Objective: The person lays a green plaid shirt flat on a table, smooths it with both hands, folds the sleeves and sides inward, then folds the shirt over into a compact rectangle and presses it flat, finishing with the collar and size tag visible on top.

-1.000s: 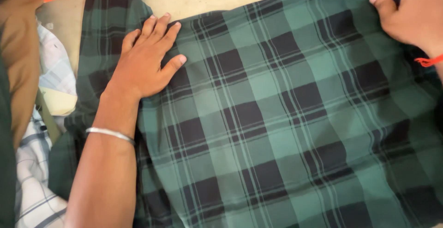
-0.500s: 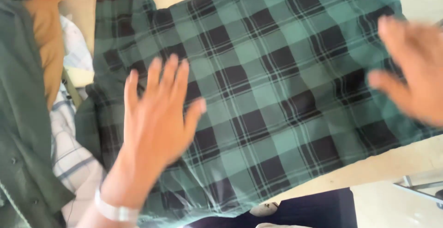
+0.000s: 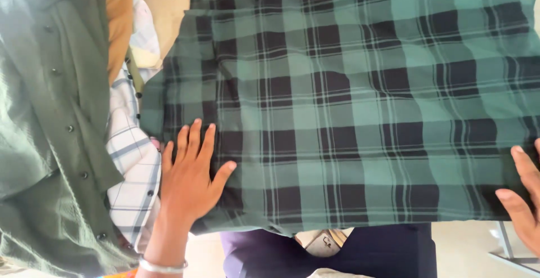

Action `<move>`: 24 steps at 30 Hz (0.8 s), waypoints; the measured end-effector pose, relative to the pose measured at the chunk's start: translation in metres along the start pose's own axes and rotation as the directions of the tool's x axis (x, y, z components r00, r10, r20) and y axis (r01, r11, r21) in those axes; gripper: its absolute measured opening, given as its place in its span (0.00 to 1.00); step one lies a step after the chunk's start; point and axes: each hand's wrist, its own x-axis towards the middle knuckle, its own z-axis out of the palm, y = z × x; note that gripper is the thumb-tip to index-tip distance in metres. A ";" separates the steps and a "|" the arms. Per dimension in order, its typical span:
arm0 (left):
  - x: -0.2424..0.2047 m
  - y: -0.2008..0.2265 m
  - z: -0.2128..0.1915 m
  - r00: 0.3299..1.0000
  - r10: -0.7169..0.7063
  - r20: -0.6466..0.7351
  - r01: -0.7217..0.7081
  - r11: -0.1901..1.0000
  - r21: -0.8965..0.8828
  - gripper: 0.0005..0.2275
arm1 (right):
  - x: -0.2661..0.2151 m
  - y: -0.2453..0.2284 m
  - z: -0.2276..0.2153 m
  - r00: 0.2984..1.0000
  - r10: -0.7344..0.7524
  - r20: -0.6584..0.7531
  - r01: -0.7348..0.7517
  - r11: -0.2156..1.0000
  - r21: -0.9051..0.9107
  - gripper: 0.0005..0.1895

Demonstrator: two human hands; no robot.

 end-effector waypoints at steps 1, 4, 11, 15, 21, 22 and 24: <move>0.007 -0.004 0.001 1.000 0.003 0.022 -0.004 1.000 0.003 0.36 | 0.001 -0.003 -0.002 0.998 0.058 0.006 -0.058 0.997 0.054 0.33; 0.016 -0.009 0.001 0.998 0.008 0.064 -0.007 1.000 -0.010 0.37 | 0.005 -0.016 -0.016 0.994 0.104 0.015 -0.104 0.994 -0.029 0.33; 0.008 0.015 -0.036 0.952 -0.184 0.245 0.154 0.979 0.137 0.40 | 0.012 0.007 -0.028 0.990 -0.135 0.032 0.138 0.927 -0.350 0.36; 0.016 0.014 -0.060 0.906 -0.205 0.370 0.151 0.974 0.171 0.42 | 0.037 0.007 -0.034 0.995 -0.100 0.017 0.101 0.994 -0.032 0.40; 0.072 -0.005 -0.027 0.998 -0.060 0.005 0.060 0.996 0.064 0.34 | 0.082 -0.041 -0.029 1.000 -0.011 0.009 0.013 0.970 -0.241 0.38; 0.083 -0.013 -0.010 0.990 -0.134 -0.049 0.138 0.986 0.090 0.33 | 0.081 -0.038 -0.023 0.999 0.004 0.040 0.010 0.932 -0.362 0.38; 0.110 -0.025 0.012 0.975 -0.186 -0.120 0.200 0.973 0.117 0.32 | 0.080 -0.027 -0.012 0.998 0.034 0.046 -0.008 0.881 -0.473 0.39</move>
